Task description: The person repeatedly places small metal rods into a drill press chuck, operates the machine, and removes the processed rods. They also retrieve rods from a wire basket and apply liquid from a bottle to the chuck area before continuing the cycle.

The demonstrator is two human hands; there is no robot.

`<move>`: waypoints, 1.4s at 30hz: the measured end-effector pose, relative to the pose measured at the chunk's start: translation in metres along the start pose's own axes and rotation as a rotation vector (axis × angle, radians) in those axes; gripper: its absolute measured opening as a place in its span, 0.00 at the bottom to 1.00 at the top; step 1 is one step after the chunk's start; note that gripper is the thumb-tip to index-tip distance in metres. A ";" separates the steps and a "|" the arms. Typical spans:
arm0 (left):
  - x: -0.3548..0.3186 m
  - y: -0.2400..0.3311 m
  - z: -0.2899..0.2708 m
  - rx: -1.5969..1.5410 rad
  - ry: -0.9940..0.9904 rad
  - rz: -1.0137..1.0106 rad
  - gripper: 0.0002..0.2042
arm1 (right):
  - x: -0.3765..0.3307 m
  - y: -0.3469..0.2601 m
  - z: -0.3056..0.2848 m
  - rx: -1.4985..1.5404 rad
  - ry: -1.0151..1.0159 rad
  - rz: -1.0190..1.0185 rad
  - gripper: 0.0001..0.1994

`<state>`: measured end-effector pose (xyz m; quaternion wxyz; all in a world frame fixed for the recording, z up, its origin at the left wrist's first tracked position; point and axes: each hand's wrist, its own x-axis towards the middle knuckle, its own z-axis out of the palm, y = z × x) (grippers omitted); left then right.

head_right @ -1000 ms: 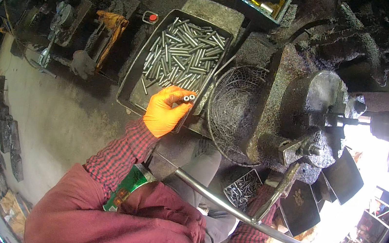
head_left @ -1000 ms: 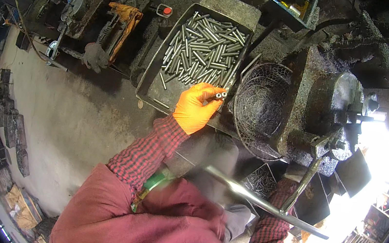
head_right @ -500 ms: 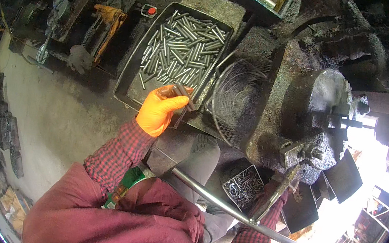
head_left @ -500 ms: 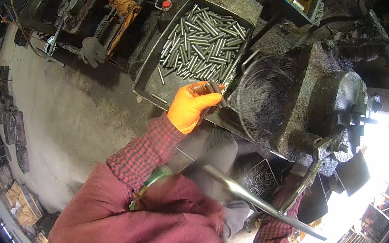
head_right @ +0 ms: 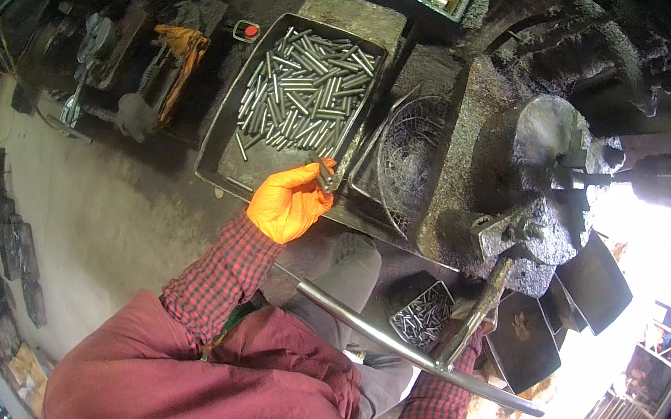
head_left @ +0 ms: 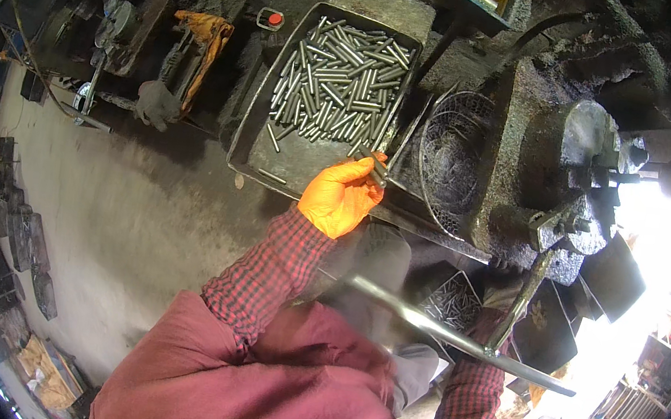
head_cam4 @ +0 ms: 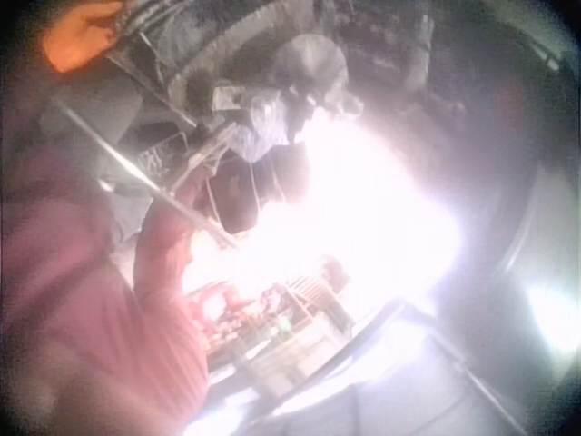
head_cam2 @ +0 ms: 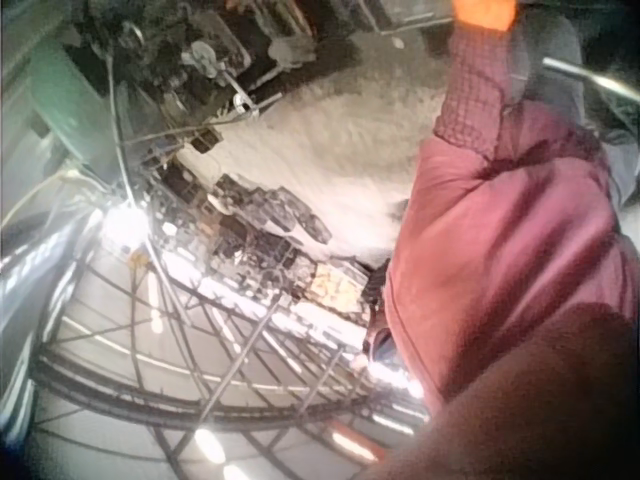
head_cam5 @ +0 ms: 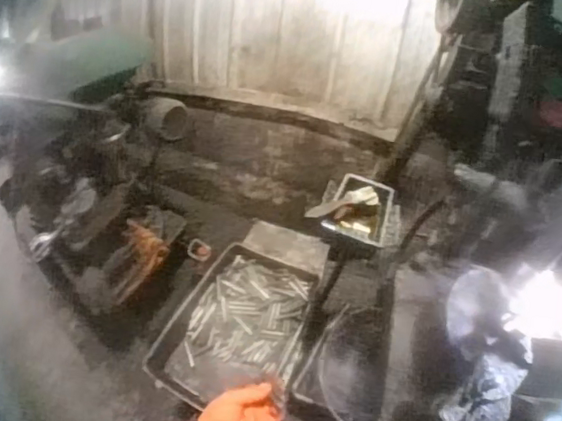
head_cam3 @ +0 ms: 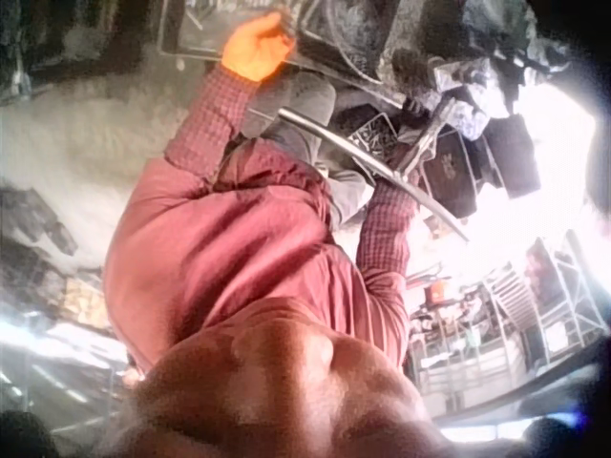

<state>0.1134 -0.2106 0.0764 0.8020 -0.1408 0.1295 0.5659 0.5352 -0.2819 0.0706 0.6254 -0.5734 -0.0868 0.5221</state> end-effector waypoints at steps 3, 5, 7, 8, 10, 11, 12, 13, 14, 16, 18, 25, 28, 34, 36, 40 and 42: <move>0.000 0.000 0.001 0.020 0.028 -0.012 0.14 | -0.002 0.003 0.001 0.013 0.003 0.012 0.18; -0.001 -0.001 0.003 0.043 0.040 -0.003 0.15 | -0.003 0.004 0.001 0.018 0.004 0.015 0.18; -0.001 -0.001 0.005 0.084 0.027 0.022 0.17 | -0.003 0.006 0.000 0.029 0.003 0.023 0.18; -0.001 -0.002 0.006 0.107 0.036 0.051 0.20 | -0.003 0.008 -0.001 0.038 0.003 0.028 0.18; -0.001 -0.005 0.007 0.214 0.010 0.112 0.21 | -0.004 0.014 -0.001 0.054 0.001 0.042 0.18; -0.001 -0.007 0.007 0.269 -0.014 0.144 0.22 | -0.004 0.016 -0.002 0.068 -0.002 0.047 0.18; -0.002 -0.012 0.007 0.445 0.026 0.170 0.22 | -0.005 0.020 -0.001 0.085 -0.005 0.055 0.18; -0.001 -0.018 0.007 0.528 0.030 0.152 0.22 | -0.007 0.023 0.000 0.107 -0.017 0.066 0.18; -0.001 -0.027 0.008 0.611 0.032 0.133 0.22 | -0.009 0.026 0.001 0.184 -0.112 0.079 0.18; 0.002 -0.049 0.014 0.746 0.086 0.071 0.22 | -0.015 0.031 0.004 0.187 -0.042 0.113 0.18; 0.011 -0.071 0.025 0.779 0.040 0.096 0.21 | -0.023 0.033 0.006 0.122 -0.111 0.206 0.21; 0.060 -0.072 0.056 1.227 0.070 0.443 0.31 | -0.053 0.042 -0.006 -0.367 -0.072 -0.025 0.26; 0.068 -0.050 0.042 1.487 0.212 0.522 0.34 | -0.049 0.042 0.003 -0.284 -0.016 0.035 0.23; 0.099 -0.047 0.021 1.930 0.303 0.498 0.30 | -0.010 0.041 0.075 -2.120 -0.887 -0.824 0.14; 0.104 -0.040 0.015 1.946 0.342 0.463 0.24 | -0.001 0.046 0.092 -2.305 -0.820 -0.411 0.15; 0.118 -0.025 -0.001 2.088 0.390 0.353 0.22 | 0.017 0.058 0.094 -2.461 -0.790 -0.403 0.17; 0.122 -0.026 -0.012 2.119 0.428 0.317 0.21 | 0.031 0.057 0.083 -2.335 -0.561 -0.554 0.17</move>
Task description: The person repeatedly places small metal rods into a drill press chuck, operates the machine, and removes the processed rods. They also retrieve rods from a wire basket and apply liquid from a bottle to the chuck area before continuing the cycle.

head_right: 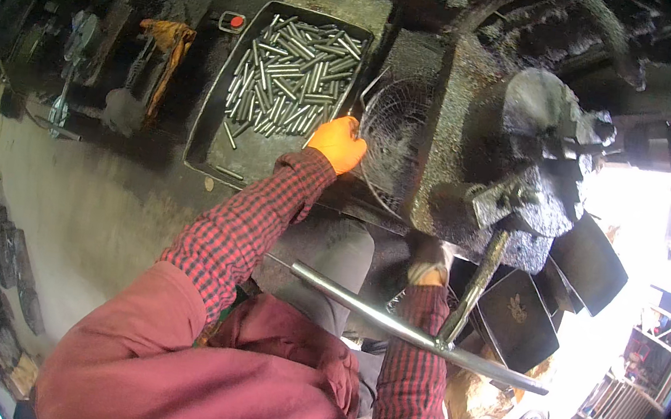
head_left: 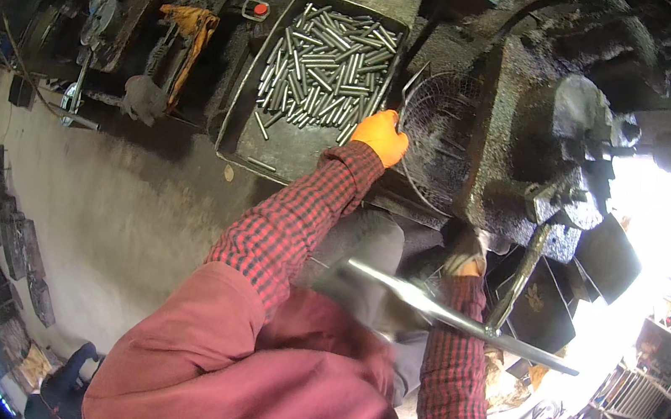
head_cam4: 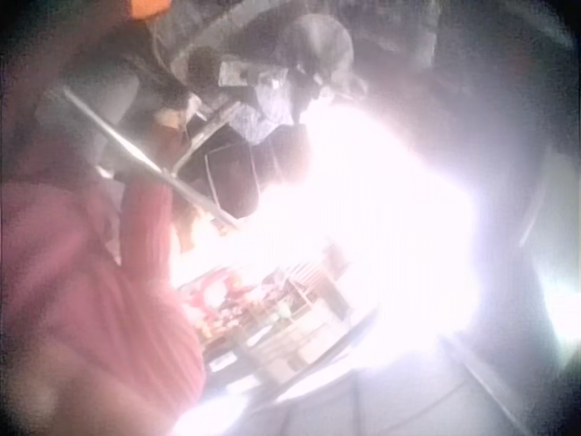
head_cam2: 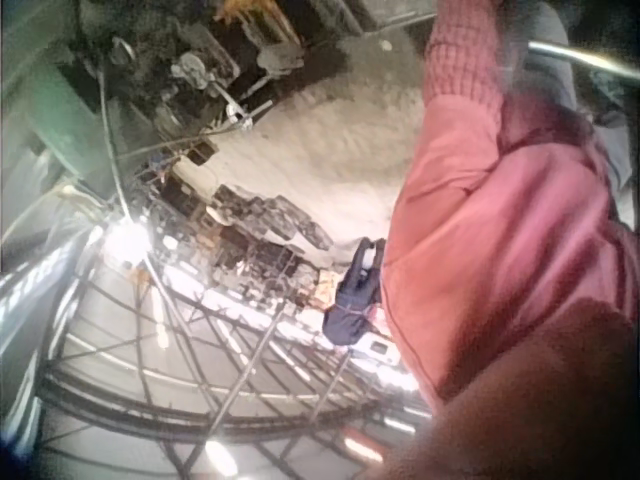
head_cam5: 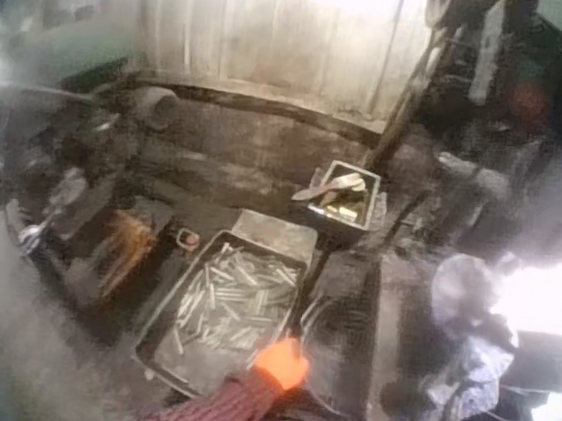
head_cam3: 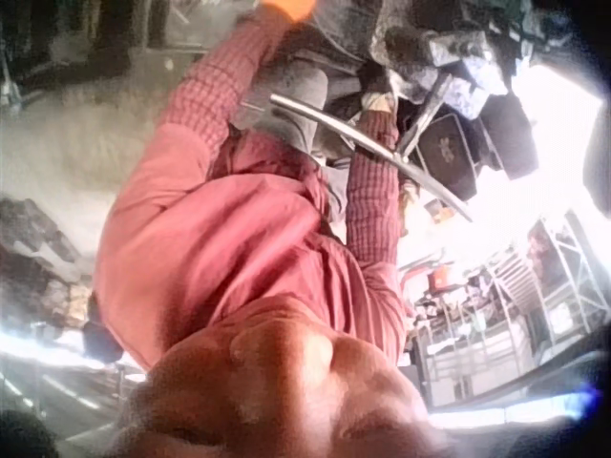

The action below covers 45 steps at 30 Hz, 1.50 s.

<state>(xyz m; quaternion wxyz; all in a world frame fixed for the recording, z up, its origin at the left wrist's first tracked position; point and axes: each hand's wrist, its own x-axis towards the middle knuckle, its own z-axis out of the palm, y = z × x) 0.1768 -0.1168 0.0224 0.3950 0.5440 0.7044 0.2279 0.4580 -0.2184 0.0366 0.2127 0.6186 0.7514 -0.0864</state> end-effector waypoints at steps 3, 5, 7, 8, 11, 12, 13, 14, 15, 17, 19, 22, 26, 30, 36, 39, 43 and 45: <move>-0.013 -0.010 0.019 -0.036 -0.034 -0.008 0.20 | 0.004 0.026 0.009 0.137 0.061 0.084 0.17; -0.024 -0.014 0.032 -0.059 -0.095 -0.039 0.20 | 0.003 0.040 0.010 0.193 0.083 0.122 0.18; -0.029 -0.015 0.042 -0.134 -0.089 -0.087 0.23 | 0.000 0.047 0.009 0.231 0.088 0.135 0.18; -0.031 -0.016 0.046 -0.147 -0.069 -0.096 0.23 | -0.003 0.049 0.008 0.249 0.084 0.139 0.18; -0.026 -0.019 0.048 -0.157 0.010 -0.078 0.23 | -0.010 0.050 0.005 0.292 0.081 0.151 0.18; -0.022 -0.021 0.047 -0.155 0.023 -0.067 0.23 | -0.012 0.050 0.005 0.301 0.080 0.152 0.18; -0.020 -0.023 0.046 -0.142 0.020 -0.096 0.23 | -0.014 0.050 0.004 0.316 0.074 0.154 0.18; -0.019 -0.024 0.045 -0.141 -0.020 -0.121 0.24 | -0.016 0.050 0.004 0.329 0.072 0.156 0.18; -0.017 -0.024 0.046 -0.140 -0.041 -0.108 0.24 | -0.018 0.051 0.004 0.343 0.074 0.162 0.18; -0.016 -0.022 0.048 -0.116 -0.058 -0.118 0.24 | -0.021 0.052 0.003 0.362 0.065 0.174 0.18; -0.016 -0.021 0.050 -0.126 -0.018 -0.105 0.23 | -0.024 0.052 0.002 0.382 0.077 0.178 0.19; -0.013 -0.022 0.050 -0.106 -0.003 -0.078 0.24 | -0.030 0.051 0.001 0.396 0.077 0.173 0.19; -0.013 -0.019 0.052 -0.107 0.049 -0.047 0.21 | -0.038 0.052 -0.002 0.423 0.075 0.179 0.19; -0.010 -0.015 0.050 -0.044 -0.006 -0.076 0.21 | -0.045 0.057 -0.002 0.456 0.069 0.201 0.20; -0.008 -0.009 0.053 0.025 -0.174 -0.110 0.20 | -0.065 0.062 -0.002 0.487 0.040 0.228 0.20; -0.004 -0.006 0.059 0.018 -0.154 -0.120 0.20 | -0.071 0.064 -0.003 0.497 0.033 0.239 0.21; 0.002 0.000 0.062 0.089 -0.228 -0.169 0.21 | -0.074 0.070 -0.005 0.504 0.039 0.242 0.21; 0.004 0.006 0.061 0.090 -0.240 -0.209 0.22 | -0.074 0.074 -0.005 0.499 0.044 0.237 0.21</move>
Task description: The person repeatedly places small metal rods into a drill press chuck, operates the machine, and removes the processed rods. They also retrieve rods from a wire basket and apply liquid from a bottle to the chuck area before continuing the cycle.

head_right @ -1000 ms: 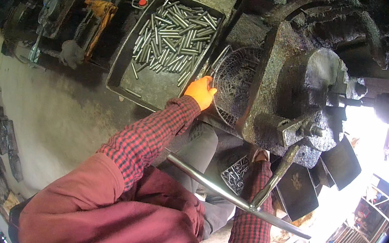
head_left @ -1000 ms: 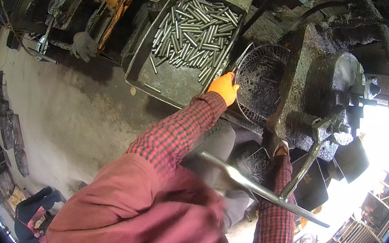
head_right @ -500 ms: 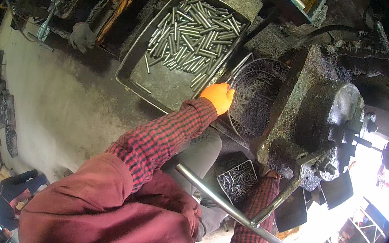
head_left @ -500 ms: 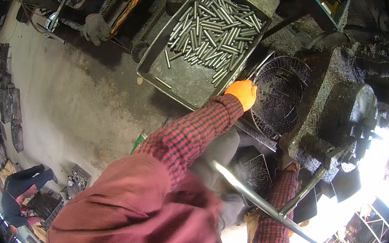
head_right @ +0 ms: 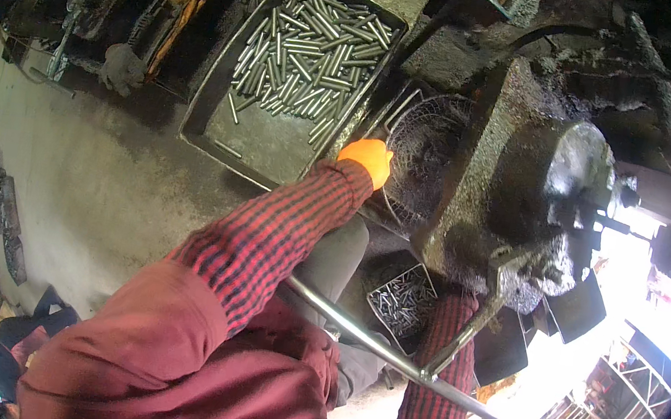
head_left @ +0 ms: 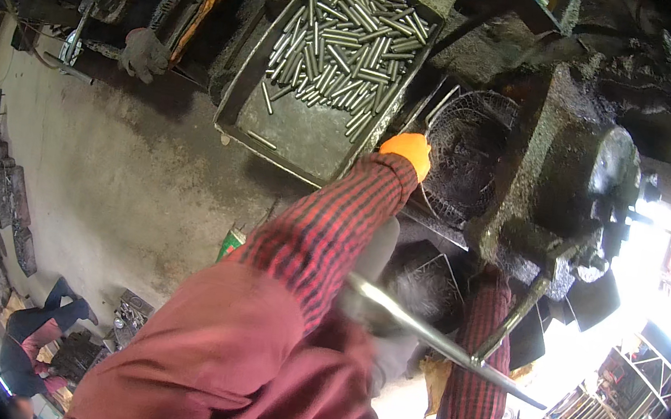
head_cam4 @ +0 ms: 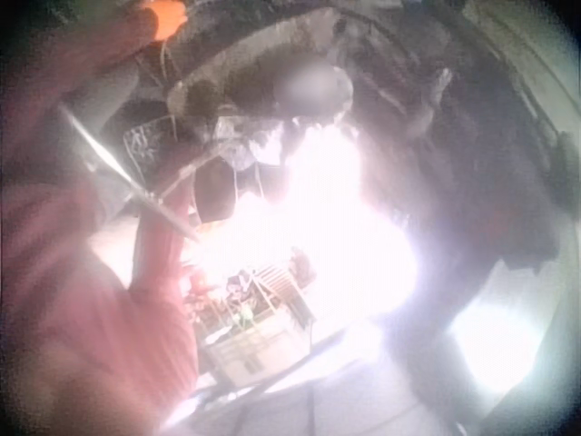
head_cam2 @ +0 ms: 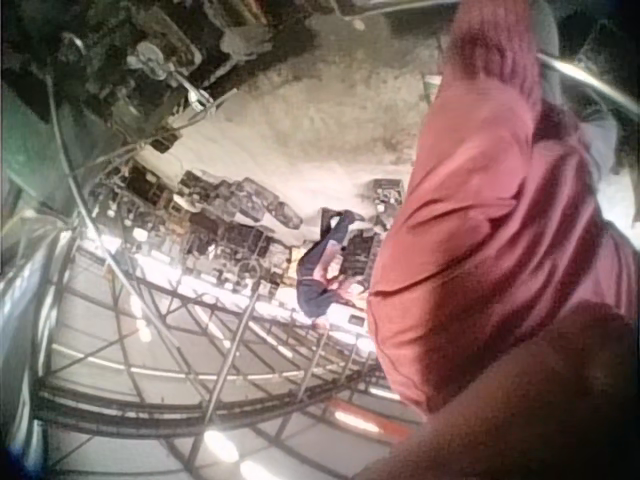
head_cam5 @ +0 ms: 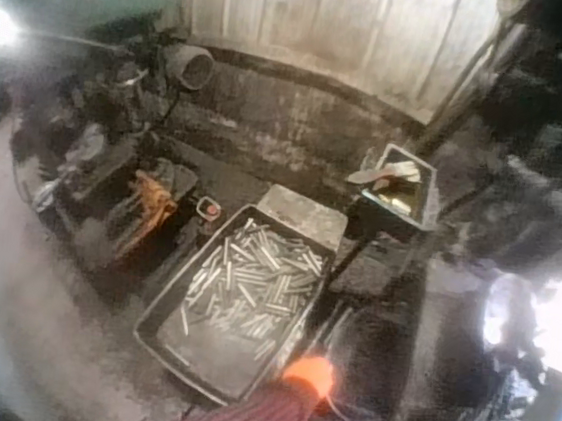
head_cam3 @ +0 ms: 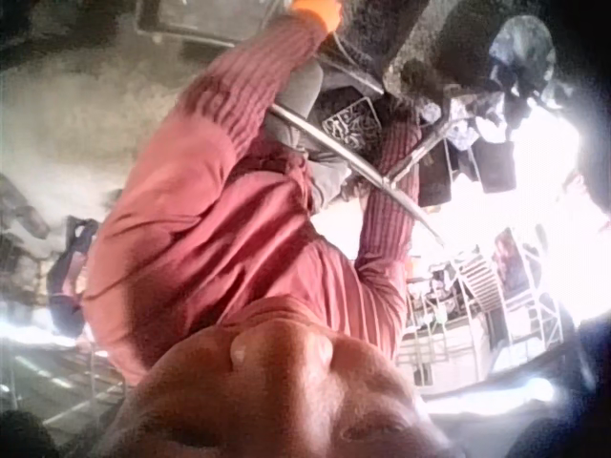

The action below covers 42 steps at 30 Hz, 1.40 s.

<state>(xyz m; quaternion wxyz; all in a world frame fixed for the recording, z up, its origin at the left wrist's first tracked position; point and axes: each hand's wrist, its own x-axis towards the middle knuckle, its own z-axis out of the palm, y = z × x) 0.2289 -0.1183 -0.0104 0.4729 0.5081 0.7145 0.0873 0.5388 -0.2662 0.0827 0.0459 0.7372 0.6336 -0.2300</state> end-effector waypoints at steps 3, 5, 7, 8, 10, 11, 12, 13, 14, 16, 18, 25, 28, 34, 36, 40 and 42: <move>-0.002 0.006 -0.005 -0.003 0.015 -0.021 0.23 | 0.004 0.002 -0.003 -0.013 0.015 -0.012 0.22; -0.007 0.006 -0.010 -0.009 0.027 -0.031 0.22 | 0.006 0.002 -0.004 -0.028 0.025 -0.020 0.22; -0.013 0.006 -0.014 0.000 0.036 -0.050 0.23 | 0.007 0.003 -0.004 -0.024 0.035 -0.017 0.22; -0.017 0.007 -0.017 -0.034 0.042 -0.062 0.24 | 0.006 0.005 -0.002 -0.020 0.036 -0.011 0.23; -0.022 0.011 -0.020 -0.030 0.043 -0.068 0.25 | 0.000 0.013 0.002 0.002 0.047 0.014 0.23; -0.024 0.013 -0.023 -0.036 0.032 -0.065 0.25 | -0.006 0.021 0.004 0.024 0.050 0.033 0.23; -0.026 0.015 -0.025 -0.026 0.035 -0.057 0.25 | -0.014 0.030 0.007 0.049 0.052 0.061 0.23; -0.029 0.017 -0.026 -0.018 0.043 -0.050 0.25 | -0.024 0.042 0.010 0.083 0.050 0.090 0.23; -0.032 0.018 -0.027 -0.013 0.046 -0.039 0.25 | -0.035 0.055 0.013 0.138 0.043 0.134 0.23; -0.037 0.017 -0.030 -0.020 0.038 0.014 0.26 | -0.062 0.083 0.016 0.310 0.035 0.254 0.24; -0.042 0.015 -0.032 -0.008 0.075 0.068 0.27 | -0.091 0.107 0.018 0.526 0.041 0.377 0.24; -0.052 -0.015 -0.031 0.097 0.160 0.176 0.30 | -0.188 0.114 0.001 1.408 0.312 0.678 0.38; -0.061 -0.035 -0.025 0.043 0.143 0.208 0.28 | -0.216 0.102 -0.018 1.246 0.487 0.549 0.42; -0.110 -0.089 -0.016 -0.266 0.254 0.489 0.24 | -0.250 0.100 -0.071 1.504 0.520 0.341 0.37; -0.131 -0.104 -0.022 -0.604 0.149 0.403 0.19 | -0.263 0.102 -0.095 1.522 0.539 0.278 0.34; -0.154 -0.083 -0.053 -0.993 0.150 0.394 0.17 | -0.279 0.108 -0.136 1.203 0.836 0.267 0.30; -0.164 -0.057 -0.083 -1.029 0.171 0.469 0.18 | -0.275 0.111 -0.150 1.322 0.855 0.049 0.29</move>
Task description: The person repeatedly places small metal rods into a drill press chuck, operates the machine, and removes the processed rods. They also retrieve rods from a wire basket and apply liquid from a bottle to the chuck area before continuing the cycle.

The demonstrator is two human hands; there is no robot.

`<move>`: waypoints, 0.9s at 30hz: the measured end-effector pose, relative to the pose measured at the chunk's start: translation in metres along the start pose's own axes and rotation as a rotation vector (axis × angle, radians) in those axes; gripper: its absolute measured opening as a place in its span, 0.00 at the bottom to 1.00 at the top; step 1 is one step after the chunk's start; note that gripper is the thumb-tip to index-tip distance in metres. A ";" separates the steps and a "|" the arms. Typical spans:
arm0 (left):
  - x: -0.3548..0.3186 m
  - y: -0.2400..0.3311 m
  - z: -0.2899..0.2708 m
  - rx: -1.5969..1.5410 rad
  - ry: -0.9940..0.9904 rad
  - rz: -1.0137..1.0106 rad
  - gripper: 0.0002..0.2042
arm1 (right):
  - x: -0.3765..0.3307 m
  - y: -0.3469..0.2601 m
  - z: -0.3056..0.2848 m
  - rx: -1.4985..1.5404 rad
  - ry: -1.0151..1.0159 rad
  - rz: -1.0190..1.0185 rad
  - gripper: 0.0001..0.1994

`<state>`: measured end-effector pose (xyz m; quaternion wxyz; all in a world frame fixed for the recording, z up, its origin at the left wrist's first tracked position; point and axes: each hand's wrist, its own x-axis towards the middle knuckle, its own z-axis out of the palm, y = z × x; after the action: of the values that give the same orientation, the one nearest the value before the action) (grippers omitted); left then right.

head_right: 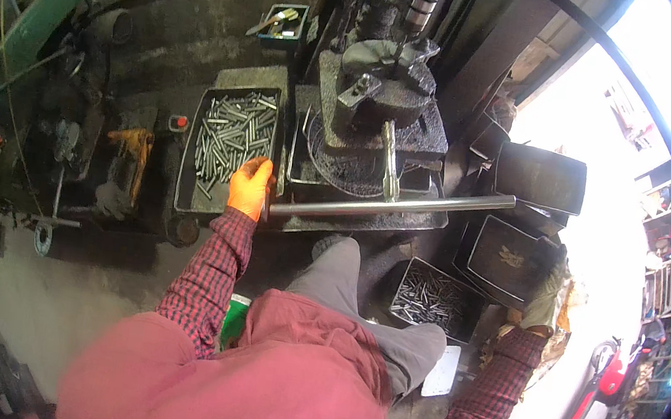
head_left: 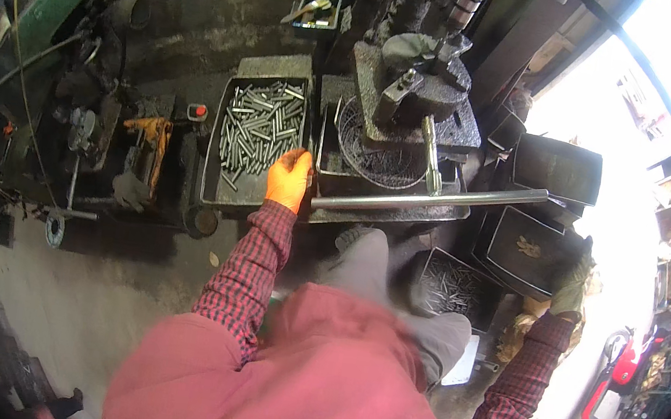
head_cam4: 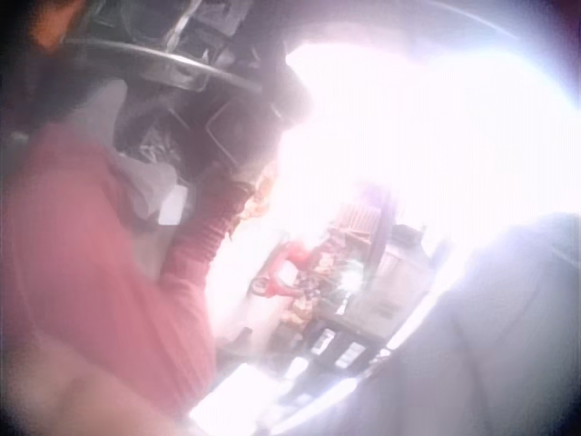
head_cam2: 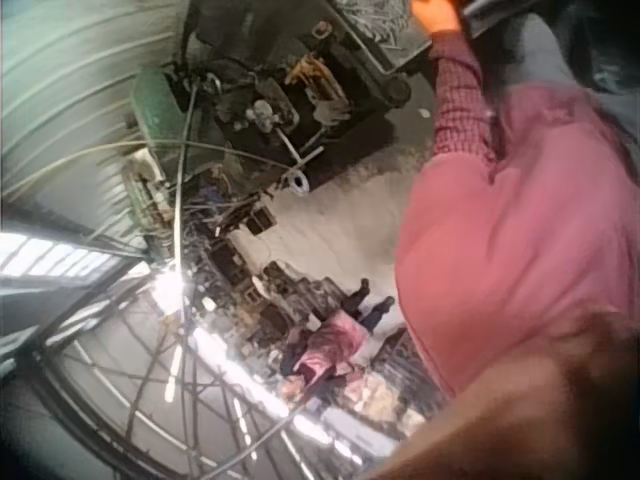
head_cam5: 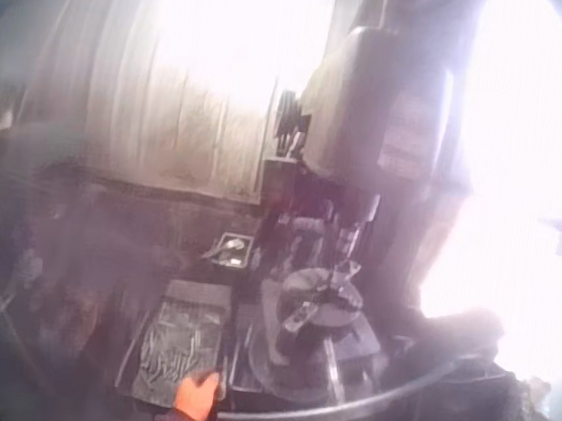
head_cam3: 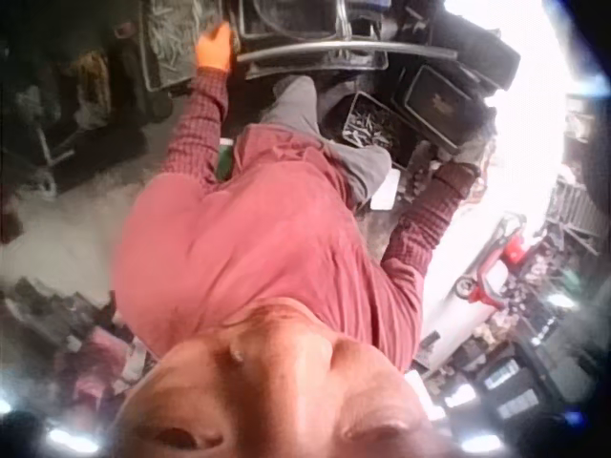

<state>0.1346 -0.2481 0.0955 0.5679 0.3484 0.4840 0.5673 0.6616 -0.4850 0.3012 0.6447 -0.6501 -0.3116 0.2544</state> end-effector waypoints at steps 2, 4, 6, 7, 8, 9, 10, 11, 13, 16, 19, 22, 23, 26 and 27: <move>0.011 0.042 0.014 0.014 0.003 0.069 0.18 | 0.008 -0.004 0.005 0.088 0.035 -0.002 0.30; 0.023 0.080 0.030 -0.034 -0.062 0.158 0.17 | 0.012 -0.005 0.016 -0.050 0.069 -0.071 0.31; 0.034 0.109 0.054 -0.096 -0.121 0.269 0.16 | 0.009 -0.004 0.033 -0.164 0.002 -0.165 0.32; 0.041 0.122 0.067 -0.091 -0.152 0.297 0.16 | 0.007 -0.004 0.044 -0.132 -0.008 -0.106 0.33; 0.049 0.134 0.080 -0.097 -0.189 0.339 0.15 | 0.005 -0.006 0.053 -0.146 -0.038 -0.103 0.34; 0.056 0.145 0.091 -0.129 -0.240 0.304 0.18 | 0.002 -0.003 0.067 -0.066 -0.027 -0.105 0.35; 0.064 0.155 0.103 -0.143 -0.307 0.325 0.19 | 0.000 -0.002 0.080 0.016 -0.017 -0.109 0.37; 0.072 0.162 0.117 -0.154 -0.334 0.329 0.19 | 0.004 -0.003 0.092 -0.061 0.010 -0.135 0.38; 0.093 0.176 0.147 -0.188 -0.428 0.393 0.21 | 0.013 -0.006 0.112 0.113 -0.014 -0.118 0.38; 0.118 0.189 0.180 -0.104 -0.517 0.336 0.20 | 0.032 -0.022 0.131 0.189 -0.148 -0.095 0.33; 0.129 0.196 0.198 -0.031 -0.551 0.232 0.23 | 0.044 -0.055 0.140 -0.224 -0.226 0.069 0.26; 0.121 0.204 0.189 0.030 -0.491 0.133 0.24 | 0.041 -0.089 0.149 -0.365 -0.422 0.116 0.17; 0.112 0.204 0.181 0.026 -0.457 0.141 0.24 | 0.038 -0.093 0.154 -0.391 -0.388 0.274 0.16; 0.077 0.199 0.146 0.094 -0.314 0.193 0.23 | 0.031 -0.090 0.160 -0.331 -0.458 0.245 0.17; 0.063 0.195 0.131 0.112 -0.282 0.196 0.23 | 0.029 -0.082 0.159 -0.455 -0.412 0.148 0.18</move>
<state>0.1918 -0.1441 0.3078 0.5518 0.5010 0.3941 0.5378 0.5579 -0.3580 0.3791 0.3856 -0.7333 -0.4366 0.3506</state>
